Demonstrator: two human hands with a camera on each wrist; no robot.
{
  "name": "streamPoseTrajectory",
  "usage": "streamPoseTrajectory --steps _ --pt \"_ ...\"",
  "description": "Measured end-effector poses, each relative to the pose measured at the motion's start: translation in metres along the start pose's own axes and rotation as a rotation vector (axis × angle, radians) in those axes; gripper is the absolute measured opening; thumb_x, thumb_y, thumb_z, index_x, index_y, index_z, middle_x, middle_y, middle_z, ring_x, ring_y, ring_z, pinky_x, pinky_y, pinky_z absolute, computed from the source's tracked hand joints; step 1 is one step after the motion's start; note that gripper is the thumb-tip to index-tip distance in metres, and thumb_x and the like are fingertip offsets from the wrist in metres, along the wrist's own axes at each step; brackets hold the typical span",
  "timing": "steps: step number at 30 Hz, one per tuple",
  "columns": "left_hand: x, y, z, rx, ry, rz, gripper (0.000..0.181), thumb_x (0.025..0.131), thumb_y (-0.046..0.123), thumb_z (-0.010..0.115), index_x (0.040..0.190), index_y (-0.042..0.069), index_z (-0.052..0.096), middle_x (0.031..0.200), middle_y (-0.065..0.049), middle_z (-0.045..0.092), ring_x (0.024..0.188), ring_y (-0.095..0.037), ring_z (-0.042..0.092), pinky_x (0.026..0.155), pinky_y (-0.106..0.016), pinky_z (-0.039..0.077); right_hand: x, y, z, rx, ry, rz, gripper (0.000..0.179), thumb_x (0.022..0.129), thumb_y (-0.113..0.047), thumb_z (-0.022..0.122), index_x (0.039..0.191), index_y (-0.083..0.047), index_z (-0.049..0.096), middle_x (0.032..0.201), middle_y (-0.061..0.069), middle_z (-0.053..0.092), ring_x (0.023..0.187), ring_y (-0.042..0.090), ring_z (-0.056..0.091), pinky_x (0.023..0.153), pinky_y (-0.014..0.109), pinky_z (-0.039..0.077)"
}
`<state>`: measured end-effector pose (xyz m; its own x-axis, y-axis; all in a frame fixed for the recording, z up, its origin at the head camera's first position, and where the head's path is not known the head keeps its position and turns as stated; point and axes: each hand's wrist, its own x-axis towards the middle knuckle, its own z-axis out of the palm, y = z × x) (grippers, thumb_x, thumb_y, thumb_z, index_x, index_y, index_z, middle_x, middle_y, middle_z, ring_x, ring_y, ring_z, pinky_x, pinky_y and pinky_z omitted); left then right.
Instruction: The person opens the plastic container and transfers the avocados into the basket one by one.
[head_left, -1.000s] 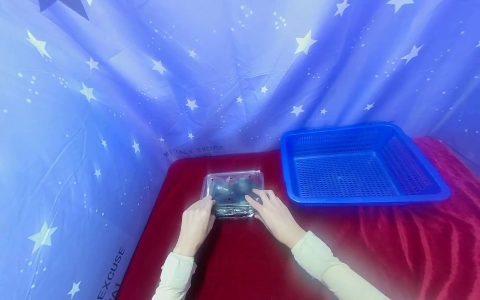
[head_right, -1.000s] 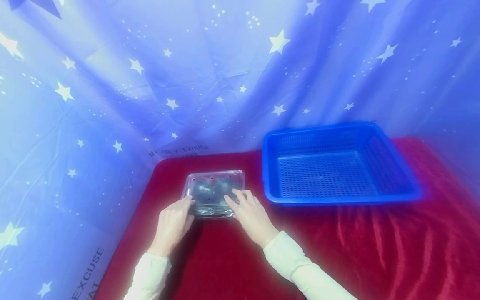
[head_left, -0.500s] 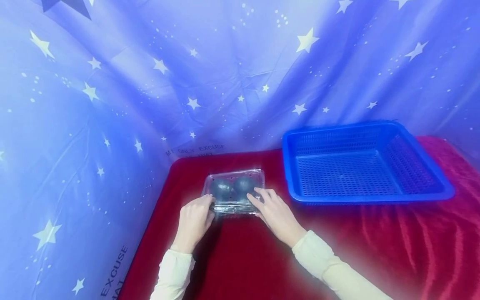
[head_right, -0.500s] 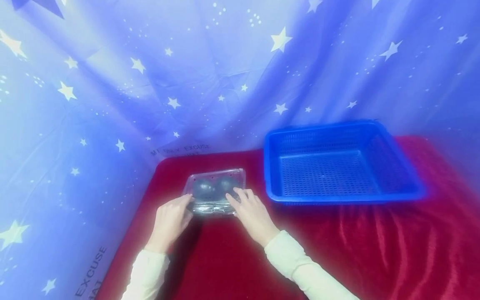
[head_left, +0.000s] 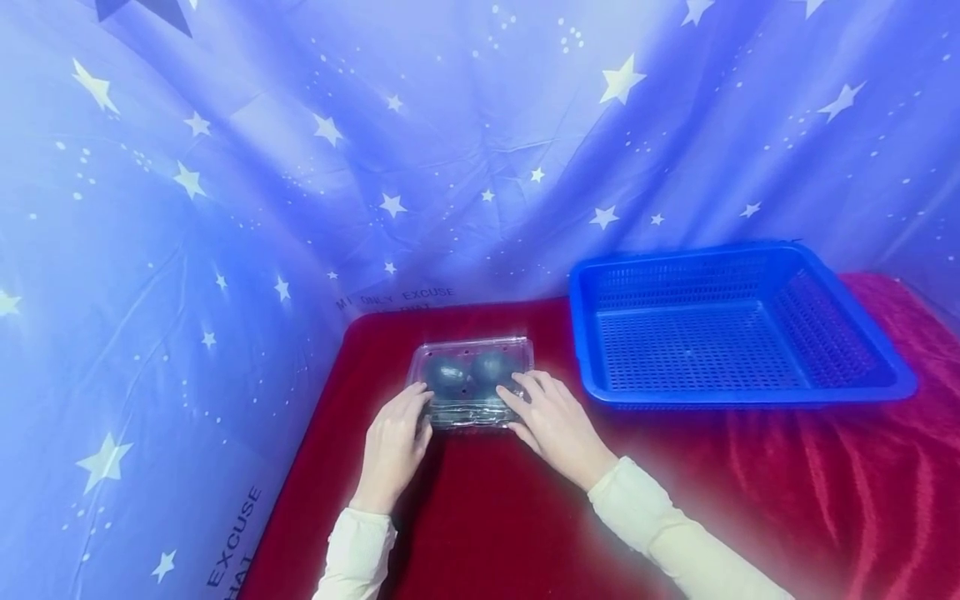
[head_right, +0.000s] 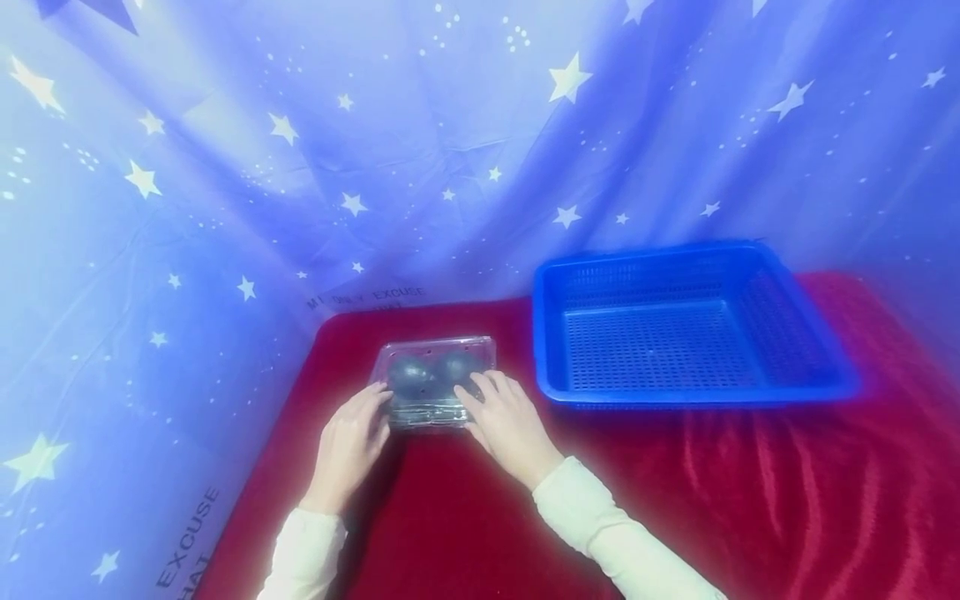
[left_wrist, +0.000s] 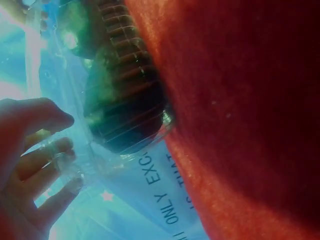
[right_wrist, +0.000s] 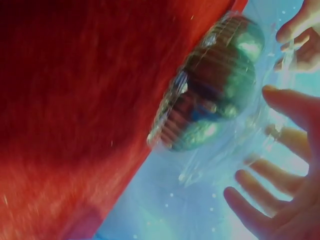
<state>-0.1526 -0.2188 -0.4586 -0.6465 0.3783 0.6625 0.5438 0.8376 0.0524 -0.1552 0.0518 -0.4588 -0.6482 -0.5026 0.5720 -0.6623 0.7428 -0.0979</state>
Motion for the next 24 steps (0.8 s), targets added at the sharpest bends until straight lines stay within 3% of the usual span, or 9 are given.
streamPoseTrajectory --steps 5,11,16,24 --pt "-0.004 0.003 0.004 -0.035 -0.009 -0.055 0.041 0.079 0.008 0.081 0.117 0.001 0.067 0.125 -0.016 0.067 0.120 -0.031 0.062 0.101 -0.047 0.049 0.004 0.000 -0.005 -0.041 0.026 -0.043 0.047 0.077 -0.022 0.085 0.122 -0.014 0.071 0.122 0.013 0.065 0.117 0.036 0.057 0.100 0.049 0.049" --pt "-0.007 0.007 0.004 -0.051 -0.038 -0.126 0.043 0.082 0.015 0.081 0.121 0.003 0.066 0.130 -0.014 0.064 0.125 -0.028 0.059 0.103 -0.046 0.048 0.009 -0.007 -0.003 -0.051 0.090 -0.090 0.035 0.076 -0.010 0.079 0.109 -0.002 0.071 0.119 0.016 0.065 0.118 0.035 0.058 0.100 0.047 0.050" --pt "-0.009 0.006 0.005 -0.056 -0.061 -0.143 0.044 0.083 0.018 0.081 0.123 0.005 0.065 0.133 -0.012 0.063 0.125 -0.026 0.059 0.104 -0.044 0.048 0.010 -0.008 0.005 -0.055 0.080 -0.113 0.038 0.076 -0.005 0.078 0.112 -0.001 0.069 0.121 0.017 0.066 0.119 0.034 0.060 0.101 0.045 0.050" --pt "-0.009 0.005 0.006 -0.074 -0.068 -0.148 0.043 0.084 0.021 0.080 0.123 0.007 0.066 0.133 -0.012 0.063 0.125 -0.026 0.059 0.102 -0.044 0.048 0.009 -0.011 0.004 -0.210 0.041 -0.181 0.044 0.073 -0.006 0.086 0.115 -0.008 0.073 0.119 0.013 0.071 0.113 0.028 0.067 0.093 0.037 0.055"
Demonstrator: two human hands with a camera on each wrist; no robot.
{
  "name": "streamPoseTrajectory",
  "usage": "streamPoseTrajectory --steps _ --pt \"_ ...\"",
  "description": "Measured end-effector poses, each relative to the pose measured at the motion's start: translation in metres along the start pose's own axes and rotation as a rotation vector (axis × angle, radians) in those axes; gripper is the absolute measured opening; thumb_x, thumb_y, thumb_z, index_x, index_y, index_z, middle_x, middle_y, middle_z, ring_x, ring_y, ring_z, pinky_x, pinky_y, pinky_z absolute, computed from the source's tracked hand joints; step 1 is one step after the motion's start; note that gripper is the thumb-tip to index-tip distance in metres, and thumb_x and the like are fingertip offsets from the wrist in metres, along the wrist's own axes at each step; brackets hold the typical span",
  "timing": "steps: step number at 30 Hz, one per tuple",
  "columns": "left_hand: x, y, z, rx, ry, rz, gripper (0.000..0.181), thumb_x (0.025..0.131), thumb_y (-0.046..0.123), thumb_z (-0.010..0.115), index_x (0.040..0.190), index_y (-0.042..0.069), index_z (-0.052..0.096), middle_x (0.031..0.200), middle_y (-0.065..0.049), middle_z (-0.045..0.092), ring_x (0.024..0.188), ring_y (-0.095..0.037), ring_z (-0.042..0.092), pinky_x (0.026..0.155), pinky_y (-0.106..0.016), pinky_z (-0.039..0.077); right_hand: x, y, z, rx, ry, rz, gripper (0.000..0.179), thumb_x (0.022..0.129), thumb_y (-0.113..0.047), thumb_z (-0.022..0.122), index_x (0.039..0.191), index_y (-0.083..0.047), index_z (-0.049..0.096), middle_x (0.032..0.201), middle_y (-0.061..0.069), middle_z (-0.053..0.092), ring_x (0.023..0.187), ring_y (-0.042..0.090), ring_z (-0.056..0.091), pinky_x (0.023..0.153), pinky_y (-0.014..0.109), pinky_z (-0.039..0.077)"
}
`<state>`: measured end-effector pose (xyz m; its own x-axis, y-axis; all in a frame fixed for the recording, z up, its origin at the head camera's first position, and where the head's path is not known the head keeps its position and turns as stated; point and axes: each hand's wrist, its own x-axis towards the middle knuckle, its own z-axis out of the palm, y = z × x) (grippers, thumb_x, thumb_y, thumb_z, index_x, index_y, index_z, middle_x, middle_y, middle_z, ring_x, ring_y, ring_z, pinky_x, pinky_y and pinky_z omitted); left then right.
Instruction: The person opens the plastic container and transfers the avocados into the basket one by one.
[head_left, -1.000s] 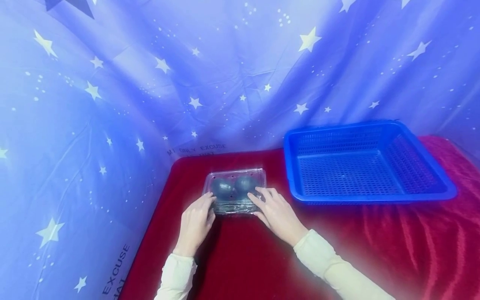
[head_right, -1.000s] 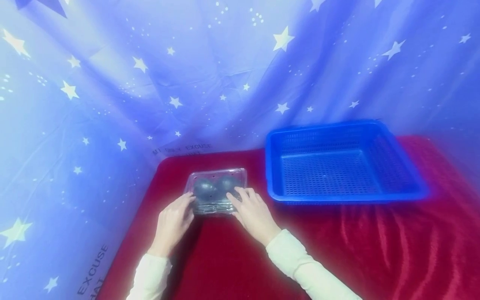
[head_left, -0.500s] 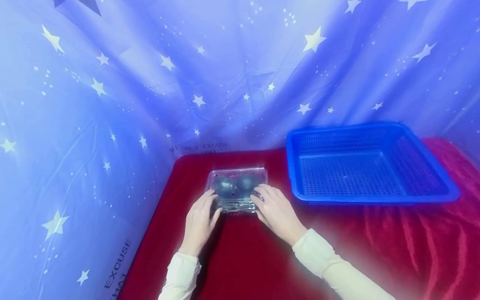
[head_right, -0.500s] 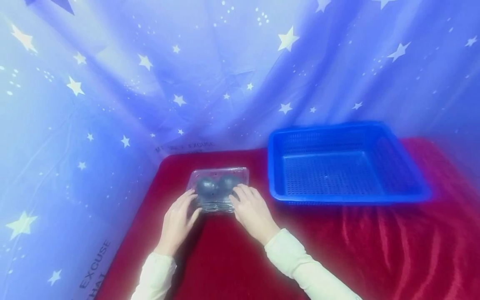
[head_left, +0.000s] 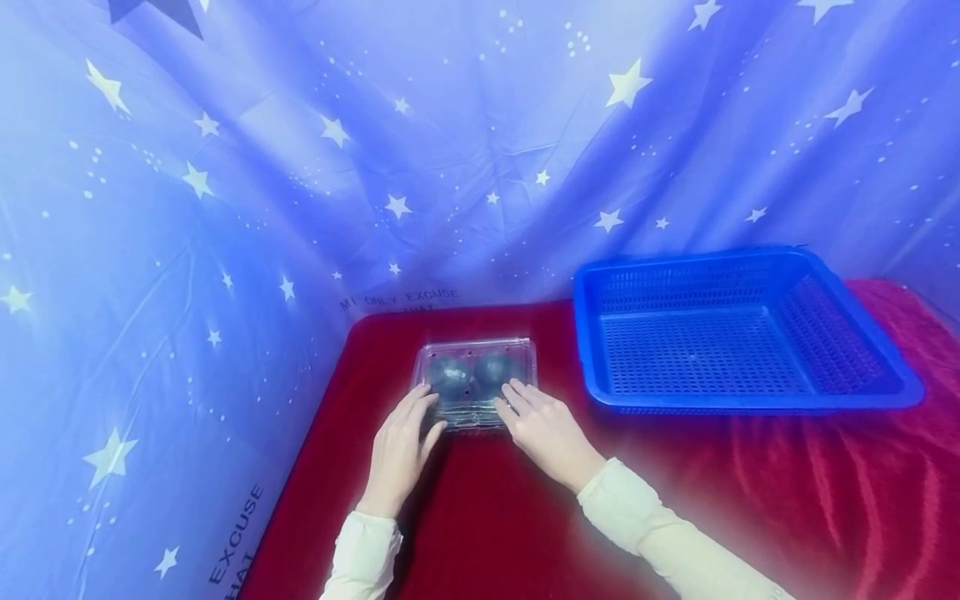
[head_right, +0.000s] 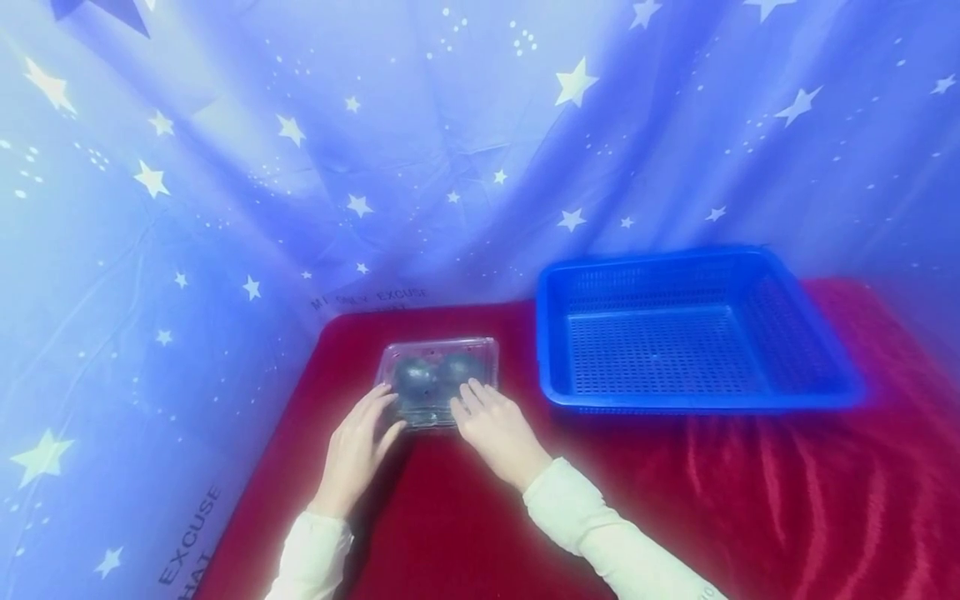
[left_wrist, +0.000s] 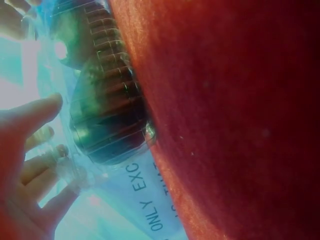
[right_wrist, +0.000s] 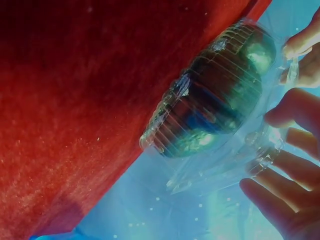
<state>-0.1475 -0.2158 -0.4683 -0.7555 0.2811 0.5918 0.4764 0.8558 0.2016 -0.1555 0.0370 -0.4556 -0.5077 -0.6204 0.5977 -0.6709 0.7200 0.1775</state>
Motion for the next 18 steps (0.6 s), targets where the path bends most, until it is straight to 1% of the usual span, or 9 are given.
streamPoseTrajectory --steps 7,10,14,18 --pt "0.000 -0.001 0.002 -0.007 0.031 0.012 0.045 0.080 0.018 0.083 0.121 0.007 0.067 0.131 -0.013 0.064 0.124 -0.027 0.060 0.100 -0.044 0.050 0.005 0.002 0.000 -0.053 -0.022 -0.059 0.038 0.075 -0.004 0.084 0.112 -0.006 0.073 0.114 0.014 0.072 0.107 0.028 0.070 0.088 0.036 0.058" --pt "0.000 -0.001 0.003 -0.016 0.008 -0.007 0.046 0.082 0.018 0.081 0.124 0.006 0.065 0.135 -0.013 0.062 0.128 -0.026 0.056 0.103 -0.045 0.047 0.009 0.003 -0.001 -0.068 -0.030 -0.078 0.036 0.076 -0.004 0.083 0.111 -0.006 0.072 0.111 0.014 0.073 0.105 0.027 0.071 0.085 0.036 0.059" --pt "-0.001 -0.001 0.003 -0.044 -0.041 -0.032 0.049 0.086 0.016 0.078 0.130 0.005 0.060 0.141 -0.014 0.056 0.136 -0.027 0.049 0.108 -0.049 0.043 0.014 0.005 -0.004 -0.073 -0.043 -0.084 0.030 0.079 -0.003 0.080 0.107 -0.005 0.070 0.107 0.014 0.074 0.101 0.026 0.072 0.079 0.036 0.060" --pt "-0.002 -0.003 0.004 -0.061 -0.057 -0.026 0.051 0.087 0.016 0.076 0.133 0.004 0.057 0.145 -0.017 0.052 0.140 -0.029 0.044 0.109 -0.053 0.041 0.017 0.006 -0.004 -0.068 -0.045 -0.078 0.025 0.079 -0.003 0.078 0.101 -0.005 0.068 0.103 0.013 0.074 0.096 0.025 0.072 0.072 0.035 0.061"
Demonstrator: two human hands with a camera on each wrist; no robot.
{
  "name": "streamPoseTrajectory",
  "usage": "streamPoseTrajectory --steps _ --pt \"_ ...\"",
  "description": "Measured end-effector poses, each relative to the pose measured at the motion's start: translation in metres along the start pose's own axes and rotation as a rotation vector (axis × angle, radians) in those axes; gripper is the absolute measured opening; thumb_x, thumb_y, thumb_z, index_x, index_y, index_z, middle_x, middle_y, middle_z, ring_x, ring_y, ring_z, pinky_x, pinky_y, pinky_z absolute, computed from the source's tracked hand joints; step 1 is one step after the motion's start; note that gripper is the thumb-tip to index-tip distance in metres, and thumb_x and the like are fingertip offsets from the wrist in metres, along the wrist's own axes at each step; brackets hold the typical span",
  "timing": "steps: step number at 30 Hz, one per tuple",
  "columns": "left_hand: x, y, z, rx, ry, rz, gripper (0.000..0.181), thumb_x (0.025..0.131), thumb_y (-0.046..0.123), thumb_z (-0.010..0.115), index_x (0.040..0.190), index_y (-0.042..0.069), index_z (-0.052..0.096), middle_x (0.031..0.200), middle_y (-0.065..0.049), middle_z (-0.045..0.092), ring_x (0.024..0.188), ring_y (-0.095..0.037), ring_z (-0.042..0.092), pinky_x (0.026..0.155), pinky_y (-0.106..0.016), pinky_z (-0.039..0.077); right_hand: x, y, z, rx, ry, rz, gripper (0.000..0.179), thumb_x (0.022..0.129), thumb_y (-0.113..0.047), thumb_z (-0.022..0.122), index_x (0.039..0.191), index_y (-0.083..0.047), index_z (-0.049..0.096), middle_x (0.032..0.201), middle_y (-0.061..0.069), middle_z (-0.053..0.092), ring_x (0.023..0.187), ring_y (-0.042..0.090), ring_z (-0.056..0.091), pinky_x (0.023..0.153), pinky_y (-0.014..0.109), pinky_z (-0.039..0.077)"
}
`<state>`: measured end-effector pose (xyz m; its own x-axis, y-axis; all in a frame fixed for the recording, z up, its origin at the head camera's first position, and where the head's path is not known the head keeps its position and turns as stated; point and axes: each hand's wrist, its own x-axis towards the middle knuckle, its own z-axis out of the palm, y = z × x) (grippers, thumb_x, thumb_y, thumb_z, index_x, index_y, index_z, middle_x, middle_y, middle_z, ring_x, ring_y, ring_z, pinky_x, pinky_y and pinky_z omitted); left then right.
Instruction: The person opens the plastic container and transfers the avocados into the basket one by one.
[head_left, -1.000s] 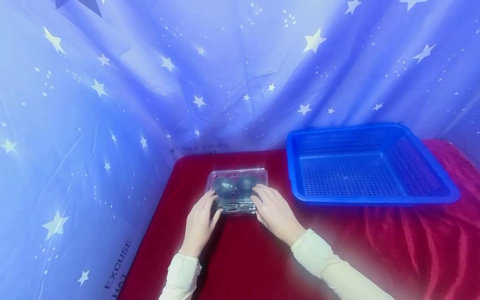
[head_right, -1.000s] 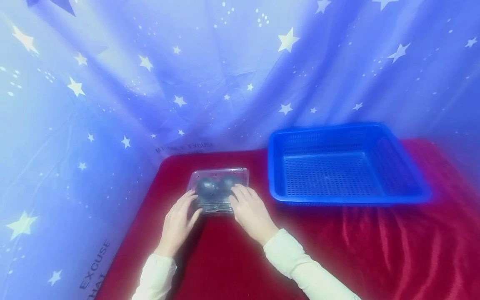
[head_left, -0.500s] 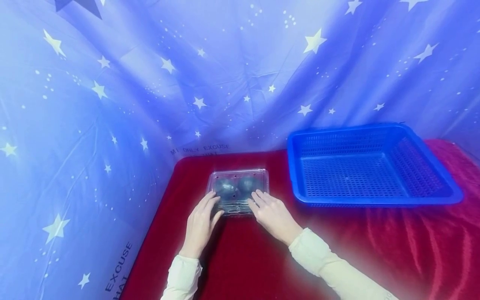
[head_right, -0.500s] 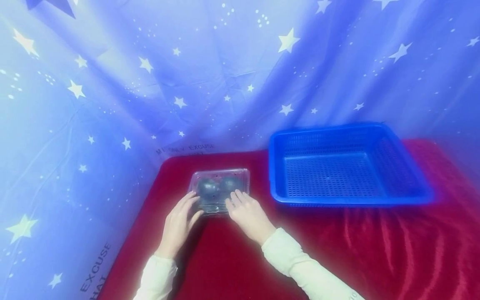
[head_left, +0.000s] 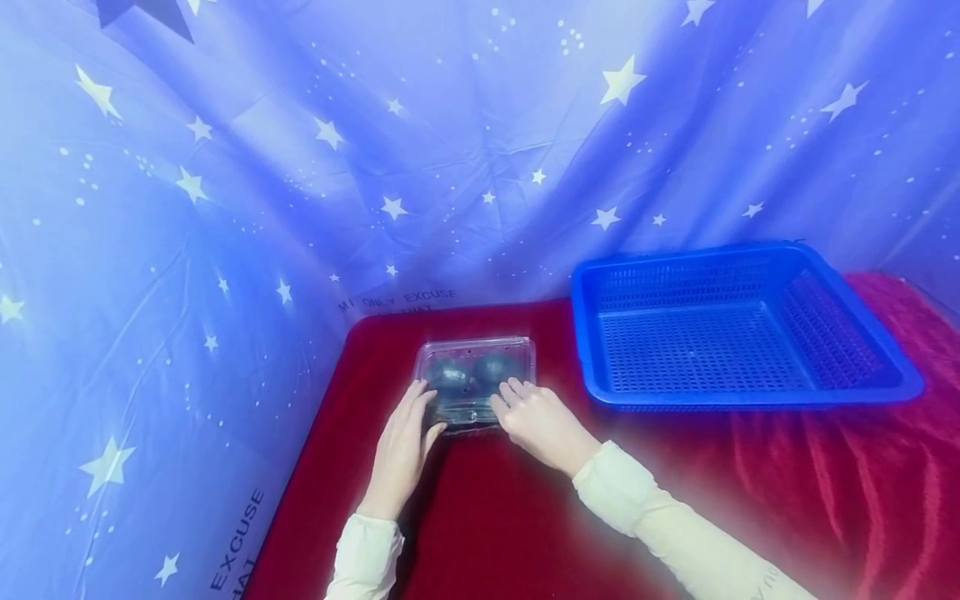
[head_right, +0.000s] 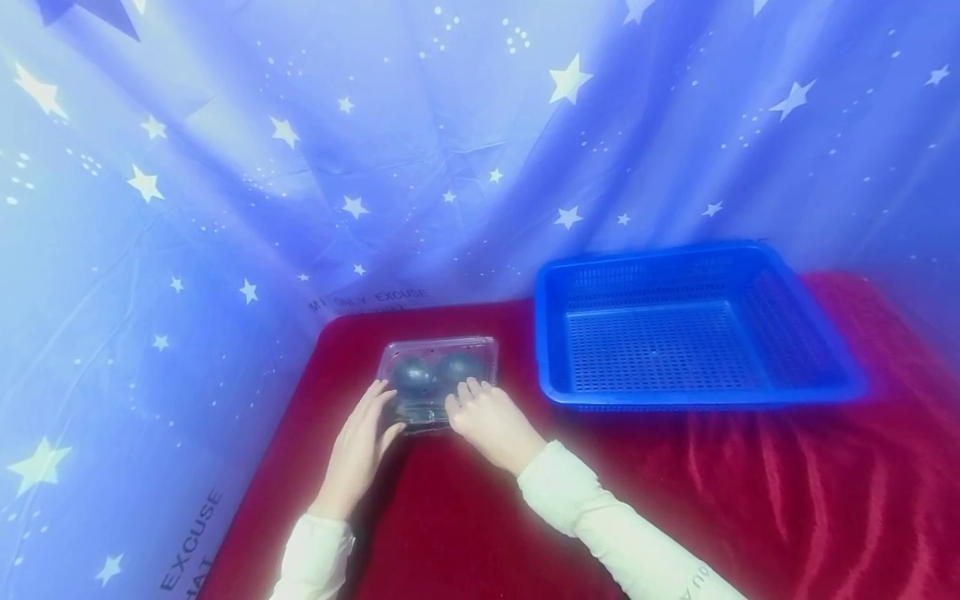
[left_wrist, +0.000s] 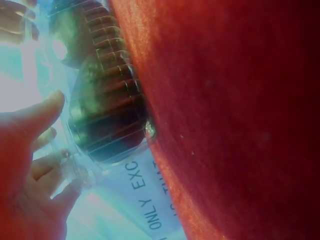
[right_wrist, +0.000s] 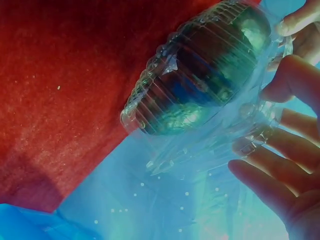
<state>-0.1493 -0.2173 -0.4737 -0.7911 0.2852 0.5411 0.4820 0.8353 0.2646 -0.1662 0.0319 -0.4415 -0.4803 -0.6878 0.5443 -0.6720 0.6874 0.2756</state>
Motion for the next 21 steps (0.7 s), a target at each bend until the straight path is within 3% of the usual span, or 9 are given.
streamPoseTrajectory --steps 7,15,21 --pt "0.000 0.000 -0.001 -0.007 -0.006 0.005 0.051 0.090 0.017 0.074 0.136 0.004 0.054 0.147 -0.018 0.049 0.143 -0.029 0.040 0.110 -0.054 0.039 0.004 0.003 -0.003 0.044 0.012 0.025 0.021 0.076 -0.008 0.076 0.095 -0.006 0.067 0.093 0.010 0.072 0.081 0.022 0.070 0.057 0.032 0.059" --pt "0.000 0.001 -0.001 0.000 -0.002 0.010 0.055 0.089 0.016 0.074 0.138 0.003 0.052 0.148 -0.018 0.048 0.143 -0.030 0.039 0.110 -0.054 0.039 0.012 0.009 -0.014 0.083 0.040 0.052 0.026 0.069 -0.016 0.081 0.090 -0.009 0.068 0.085 0.005 0.069 0.076 0.019 0.066 0.053 0.028 0.055" --pt "0.001 0.000 0.001 0.011 -0.006 -0.009 0.054 0.088 0.014 0.075 0.137 0.004 0.053 0.147 -0.018 0.049 0.142 -0.029 0.041 0.111 -0.051 0.040 0.011 0.009 -0.014 0.094 -0.027 0.047 0.033 0.069 -0.019 0.085 0.094 -0.008 0.068 0.089 0.006 0.070 0.079 0.020 0.068 0.055 0.028 0.056"
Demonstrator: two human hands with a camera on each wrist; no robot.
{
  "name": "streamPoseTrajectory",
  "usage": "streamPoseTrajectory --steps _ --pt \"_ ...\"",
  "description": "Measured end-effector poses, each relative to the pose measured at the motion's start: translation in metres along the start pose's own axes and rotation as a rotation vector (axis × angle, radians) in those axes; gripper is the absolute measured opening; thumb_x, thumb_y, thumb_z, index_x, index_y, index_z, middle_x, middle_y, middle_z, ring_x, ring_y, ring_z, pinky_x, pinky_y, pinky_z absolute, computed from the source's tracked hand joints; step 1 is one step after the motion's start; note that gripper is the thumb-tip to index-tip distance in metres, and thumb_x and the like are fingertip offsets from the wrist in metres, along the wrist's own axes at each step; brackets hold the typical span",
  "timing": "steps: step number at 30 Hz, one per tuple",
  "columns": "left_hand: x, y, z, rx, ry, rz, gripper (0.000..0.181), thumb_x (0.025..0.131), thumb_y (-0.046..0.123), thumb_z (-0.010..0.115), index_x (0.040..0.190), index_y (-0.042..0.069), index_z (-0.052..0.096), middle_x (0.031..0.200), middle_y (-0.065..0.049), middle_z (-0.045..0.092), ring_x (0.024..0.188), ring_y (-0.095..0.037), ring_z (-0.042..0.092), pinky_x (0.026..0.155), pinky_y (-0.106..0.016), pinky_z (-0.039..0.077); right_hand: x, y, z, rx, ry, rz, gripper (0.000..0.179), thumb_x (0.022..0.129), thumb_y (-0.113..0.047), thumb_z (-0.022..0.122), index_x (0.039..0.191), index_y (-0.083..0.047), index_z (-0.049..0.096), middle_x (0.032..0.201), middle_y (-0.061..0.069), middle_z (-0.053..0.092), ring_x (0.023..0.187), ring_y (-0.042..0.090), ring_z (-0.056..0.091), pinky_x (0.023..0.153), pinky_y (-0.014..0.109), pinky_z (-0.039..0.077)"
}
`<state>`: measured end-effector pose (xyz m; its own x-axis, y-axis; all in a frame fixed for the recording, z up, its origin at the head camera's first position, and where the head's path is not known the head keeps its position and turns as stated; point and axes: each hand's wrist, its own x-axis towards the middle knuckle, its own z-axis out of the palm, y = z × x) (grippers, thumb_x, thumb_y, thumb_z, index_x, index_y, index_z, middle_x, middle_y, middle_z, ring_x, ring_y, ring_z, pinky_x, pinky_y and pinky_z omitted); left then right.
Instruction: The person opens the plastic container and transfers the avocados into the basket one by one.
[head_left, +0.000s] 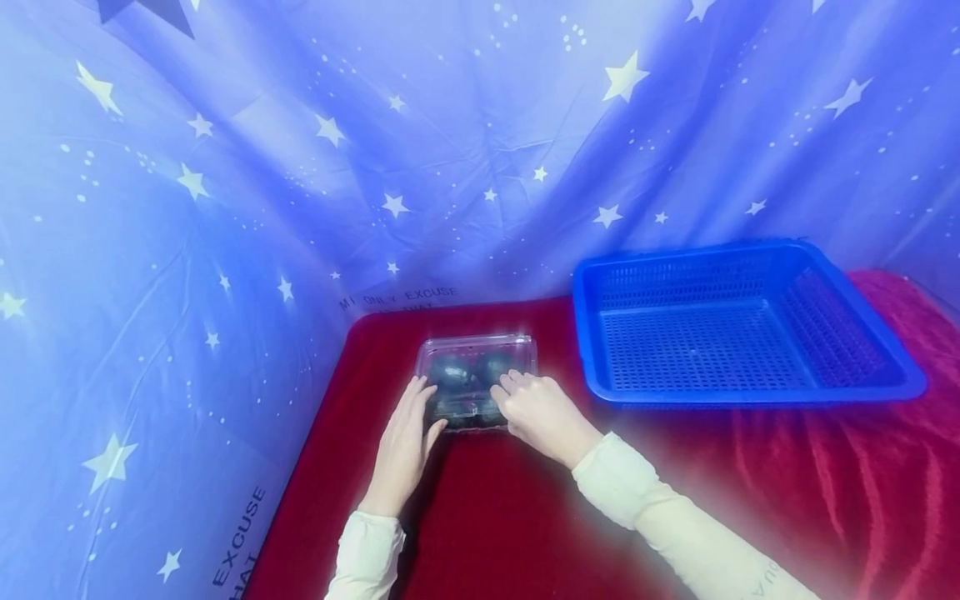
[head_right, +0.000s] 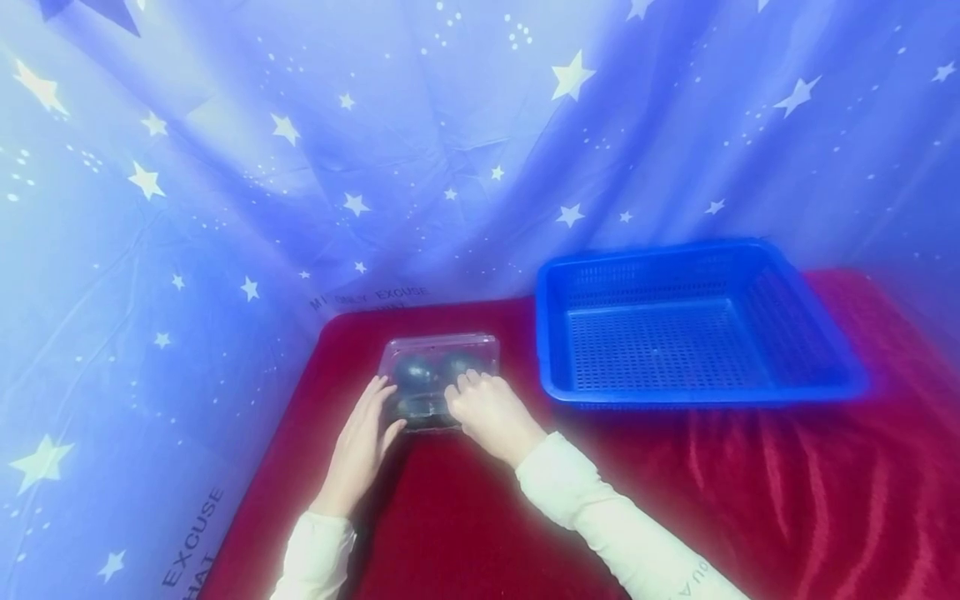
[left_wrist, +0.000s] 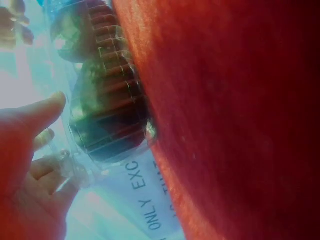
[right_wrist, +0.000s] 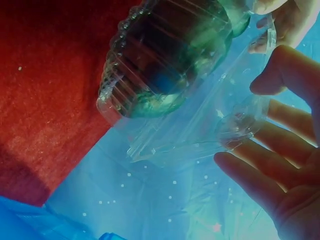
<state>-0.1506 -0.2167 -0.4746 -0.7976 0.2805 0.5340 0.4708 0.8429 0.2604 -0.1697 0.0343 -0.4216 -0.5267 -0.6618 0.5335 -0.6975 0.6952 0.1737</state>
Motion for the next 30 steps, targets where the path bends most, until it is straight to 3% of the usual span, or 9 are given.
streamPoseTrajectory --steps 9,15,20,30 --pt "0.008 0.000 -0.001 -0.011 0.110 0.024 0.045 0.086 0.000 0.072 0.130 0.003 0.061 0.138 -0.017 0.058 0.136 -0.030 0.049 0.107 -0.050 0.044 -0.001 0.003 -0.002 0.012 0.018 0.007 0.031 0.074 -0.014 0.080 0.102 -0.007 0.071 0.105 0.010 0.074 0.099 0.024 0.072 0.072 0.033 0.061" --pt "0.009 0.002 -0.008 -0.020 0.119 0.008 0.050 0.081 -0.009 0.069 0.128 0.004 0.062 0.138 -0.014 0.059 0.135 -0.027 0.050 0.107 -0.046 0.044 -0.004 0.000 -0.001 0.014 0.015 0.005 0.038 0.075 -0.017 0.083 0.109 -0.005 0.072 0.111 0.012 0.073 0.106 0.026 0.070 0.086 0.035 0.058" --pt "0.014 0.001 -0.011 -0.042 0.141 0.003 0.049 0.081 -0.010 0.067 0.127 0.006 0.063 0.138 -0.013 0.059 0.134 -0.025 0.050 0.108 -0.040 0.042 -0.004 0.002 -0.002 0.052 0.070 0.028 0.034 0.075 -0.010 0.077 0.109 -0.004 0.072 0.112 0.013 0.073 0.107 0.028 0.070 0.087 0.037 0.058" --pt "0.020 0.000 -0.017 -0.070 0.192 -0.041 0.047 0.083 -0.007 0.070 0.128 0.006 0.063 0.138 -0.013 0.059 0.132 -0.025 0.053 0.106 -0.044 0.044 -0.003 0.002 -0.005 0.089 0.130 0.091 0.039 0.077 -0.009 0.078 0.115 -0.002 0.072 0.115 0.014 0.072 0.108 0.030 0.069 0.085 0.039 0.058"
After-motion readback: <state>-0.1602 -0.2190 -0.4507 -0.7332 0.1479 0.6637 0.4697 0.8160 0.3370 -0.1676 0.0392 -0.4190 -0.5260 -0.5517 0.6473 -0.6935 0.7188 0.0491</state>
